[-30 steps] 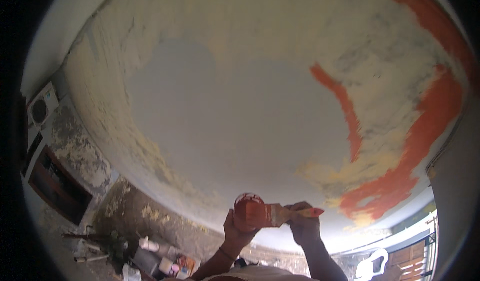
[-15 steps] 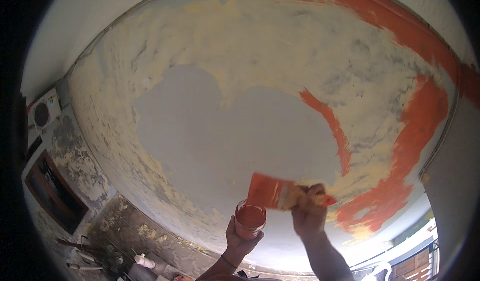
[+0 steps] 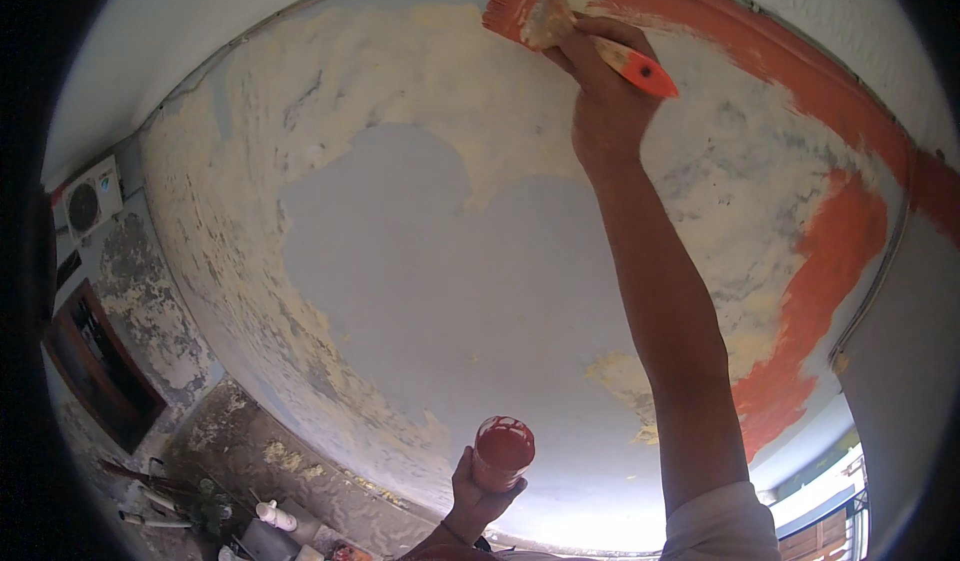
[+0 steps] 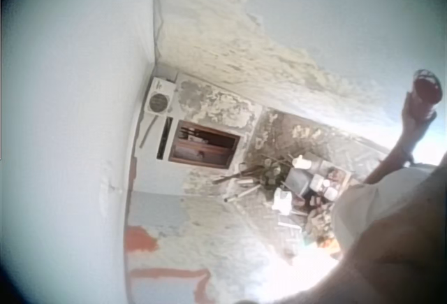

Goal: The person paints a ceiling with red paint using a brush and a small container. They repeatedly dip the brush into the container and apply paint to the ceiling surface in broad strokes.

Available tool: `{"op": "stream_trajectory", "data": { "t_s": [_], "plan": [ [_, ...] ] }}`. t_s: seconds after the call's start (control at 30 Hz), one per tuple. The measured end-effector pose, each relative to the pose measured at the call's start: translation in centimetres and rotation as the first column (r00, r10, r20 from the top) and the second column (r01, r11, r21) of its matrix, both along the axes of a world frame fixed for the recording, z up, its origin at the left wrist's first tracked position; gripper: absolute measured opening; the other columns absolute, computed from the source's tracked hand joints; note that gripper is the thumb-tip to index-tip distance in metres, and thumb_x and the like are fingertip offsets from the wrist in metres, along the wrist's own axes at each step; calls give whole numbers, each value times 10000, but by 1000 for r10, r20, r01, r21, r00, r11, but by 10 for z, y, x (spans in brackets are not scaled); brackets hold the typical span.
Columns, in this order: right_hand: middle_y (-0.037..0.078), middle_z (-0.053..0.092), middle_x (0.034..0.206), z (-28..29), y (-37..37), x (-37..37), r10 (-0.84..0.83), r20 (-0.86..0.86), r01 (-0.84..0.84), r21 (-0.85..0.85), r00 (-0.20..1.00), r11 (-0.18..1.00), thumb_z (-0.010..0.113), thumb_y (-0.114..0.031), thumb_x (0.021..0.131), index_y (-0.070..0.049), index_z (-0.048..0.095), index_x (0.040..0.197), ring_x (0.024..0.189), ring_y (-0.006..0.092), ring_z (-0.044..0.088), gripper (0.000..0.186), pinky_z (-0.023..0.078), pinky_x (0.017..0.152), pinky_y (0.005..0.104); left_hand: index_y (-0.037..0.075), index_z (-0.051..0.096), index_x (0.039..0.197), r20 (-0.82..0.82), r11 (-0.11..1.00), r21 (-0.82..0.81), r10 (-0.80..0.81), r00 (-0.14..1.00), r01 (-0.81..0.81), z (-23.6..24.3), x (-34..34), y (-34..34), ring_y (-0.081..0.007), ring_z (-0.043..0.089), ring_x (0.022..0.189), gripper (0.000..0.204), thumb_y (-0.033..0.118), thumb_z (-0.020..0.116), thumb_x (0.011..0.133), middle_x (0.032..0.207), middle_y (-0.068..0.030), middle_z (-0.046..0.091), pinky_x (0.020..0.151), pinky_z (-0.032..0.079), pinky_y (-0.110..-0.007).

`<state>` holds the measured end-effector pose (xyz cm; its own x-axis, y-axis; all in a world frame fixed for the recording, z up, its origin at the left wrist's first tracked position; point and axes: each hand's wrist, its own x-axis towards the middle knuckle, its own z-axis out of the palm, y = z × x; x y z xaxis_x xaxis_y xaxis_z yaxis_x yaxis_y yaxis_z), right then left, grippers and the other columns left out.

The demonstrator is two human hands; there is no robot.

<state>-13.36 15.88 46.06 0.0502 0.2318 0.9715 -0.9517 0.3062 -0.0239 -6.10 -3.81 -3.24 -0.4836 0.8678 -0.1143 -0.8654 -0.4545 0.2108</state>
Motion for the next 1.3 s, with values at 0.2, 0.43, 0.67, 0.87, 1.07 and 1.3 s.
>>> {"op": "stream_trajectory", "data": {
  "t_s": [0.2,0.43,0.67,0.87,1.07,1.3],
  "plan": [
    [144,675,1088,18,-13,-34,27,-19,-28,-65,999,997,787,-14,891,45,651,1016,986,219,711,194,676,875,390,226,567,1445,34,998,-55,41,999,-39,1,-6,-10,-290,585,1262,638,659,549,976,1437,-68,598,1015,472,-568],
    [146,626,1111,26,-4,-48,-47,6,48,-89,999,995,754,34,870,53,627,1026,1035,250,690,202,677,917,424,228,561,1453,14,998,21,67,998,-67,-5,-12,-13,-304,582,1261,652,663,555,968,1453,-73,591,1005,472,-571],
    [141,650,1035,44,-1,-57,48,-34,-52,-107,998,993,766,48,853,54,632,1006,967,251,699,203,675,908,424,183,505,1497,5,997,40,72,997,-72,-5,-15,-14,-349,524,1356,701,621,607,958,1507,-126,536,1047,468,-605],
    [150,659,1022,54,-1,-66,54,-24,-58,-184,998,981,789,37,836,50,631,994,930,253,705,223,685,860,416,164,479,1515,-3,996,71,59,998,-58,-7,-15,-11,-365,499,1392,732,604,634,951,1528,-143,514,1080,451,-612],
    [152,669,992,55,-3,-68,60,-68,-72,-195,996,978,801,31,810,48,626,968,889,253,711,236,688,839,420,169,478,1514,8,994,95,47,999,-48,-11,-15,-8,-364,499,1392,736,601,650,944,1526,-142,514,1078,455,-613],
    [139,664,938,60,1,-59,88,-141,-121,-247,986,961,793,16,751,45,609,907,837,238,704,244,690,753,412,148,475,1510,50,977,211,20,999,-30,-21,-18,-6,-377,531,1362,726,579,657,954,1507,-158,523,1040,516,-613]
  ]
}}
